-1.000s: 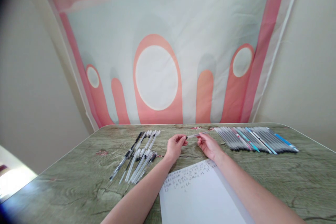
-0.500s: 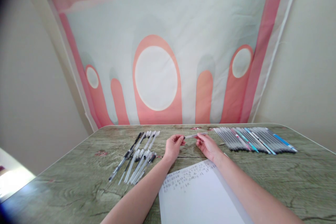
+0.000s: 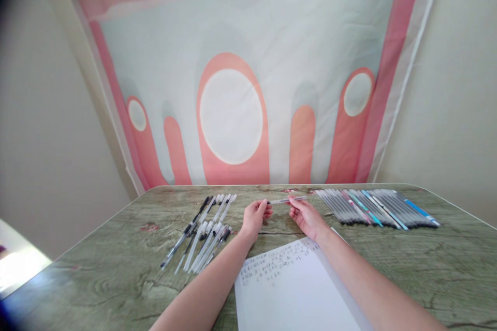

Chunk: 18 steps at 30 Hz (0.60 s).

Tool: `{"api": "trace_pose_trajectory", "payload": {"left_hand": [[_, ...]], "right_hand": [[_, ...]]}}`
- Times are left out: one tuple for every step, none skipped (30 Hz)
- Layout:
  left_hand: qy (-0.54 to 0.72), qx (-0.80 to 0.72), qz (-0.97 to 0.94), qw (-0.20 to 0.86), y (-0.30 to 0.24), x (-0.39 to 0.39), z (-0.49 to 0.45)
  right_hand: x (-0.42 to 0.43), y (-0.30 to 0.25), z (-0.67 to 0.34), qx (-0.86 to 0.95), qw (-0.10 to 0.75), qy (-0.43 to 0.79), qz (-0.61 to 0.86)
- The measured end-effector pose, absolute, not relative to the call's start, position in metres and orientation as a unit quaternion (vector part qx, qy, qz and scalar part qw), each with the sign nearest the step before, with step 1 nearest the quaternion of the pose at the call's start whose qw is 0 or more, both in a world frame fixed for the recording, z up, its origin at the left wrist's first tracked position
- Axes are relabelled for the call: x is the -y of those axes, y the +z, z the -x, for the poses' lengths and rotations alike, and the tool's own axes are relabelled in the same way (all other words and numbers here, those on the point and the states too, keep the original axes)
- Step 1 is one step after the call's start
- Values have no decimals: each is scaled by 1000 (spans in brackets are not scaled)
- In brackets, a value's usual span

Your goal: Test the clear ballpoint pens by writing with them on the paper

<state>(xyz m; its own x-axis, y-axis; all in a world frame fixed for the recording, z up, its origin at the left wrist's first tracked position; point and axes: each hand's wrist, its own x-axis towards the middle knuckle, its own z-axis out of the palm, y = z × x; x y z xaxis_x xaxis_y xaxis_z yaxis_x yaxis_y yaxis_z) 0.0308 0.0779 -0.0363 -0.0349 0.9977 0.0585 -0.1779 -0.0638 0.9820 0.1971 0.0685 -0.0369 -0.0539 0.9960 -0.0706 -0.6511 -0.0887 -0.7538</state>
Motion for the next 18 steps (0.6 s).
{"api": "trace_pose_trajectory", "payload": {"left_hand": [[560, -449, -457, 525, -36, -78, -31], [557, -452, -456, 527, -36, -78, -30], [555, -453, -457, 527, -36, -78, -30], [553, -453, -459, 526, -36, -78, -30], [553, -453, -461, 525, -36, -78, -29], [553, -453, -463, 524, -36, -78, -29], [553, -453, -465, 522, -36, -78, -28], [553, -452, -467, 521, -36, -78, -28], [554, -451, -469, 520, -36, -78, -27], [554, -450, -470, 519, -35, -78, -27], [554, -450, -471, 519, -35, -78, -27], [554, -449, -472, 518, -34, -78, -27], [555, -449, -473, 516, -33, -77, -27], [557, -447, -474, 514, -32, -77, -27], [560, -445, -476, 511, -32, -76, -27], [563, -442, -479, 509, -31, -76, -28], [565, -439, -481, 507, -31, -75, -28], [566, -435, -483, 507, -30, -75, -28]], "right_hand": [[-68, -37, -197, 279, 615, 670, 309], [-68, -36, -197, 279, 615, 669, 310], [-68, -36, -197, 279, 615, 669, 310], [-68, -36, -197, 280, 616, 668, 310], [-68, -36, -196, 282, 616, 667, 311], [-68, -35, -196, 284, 616, 666, 312], [-67, -35, -196, 286, 616, 664, 314], [-67, -34, -196, 288, 616, 662, 316], [-66, -34, -195, 288, 616, 660, 318], [-66, -33, -195, 289, 616, 659, 321], [-66, -33, -194, 289, 616, 658, 322], [-65, -32, -194, 288, 617, 658, 323], [-65, -32, -194, 288, 617, 658, 323], [-66, -32, -193, 287, 618, 657, 323], [-66, -32, -193, 285, 619, 656, 323], [-66, -32, -193, 283, 621, 655, 323], [-67, -33, -193, 281, 623, 655, 322], [-68, -34, -194, 279, 625, 655, 321]]}}
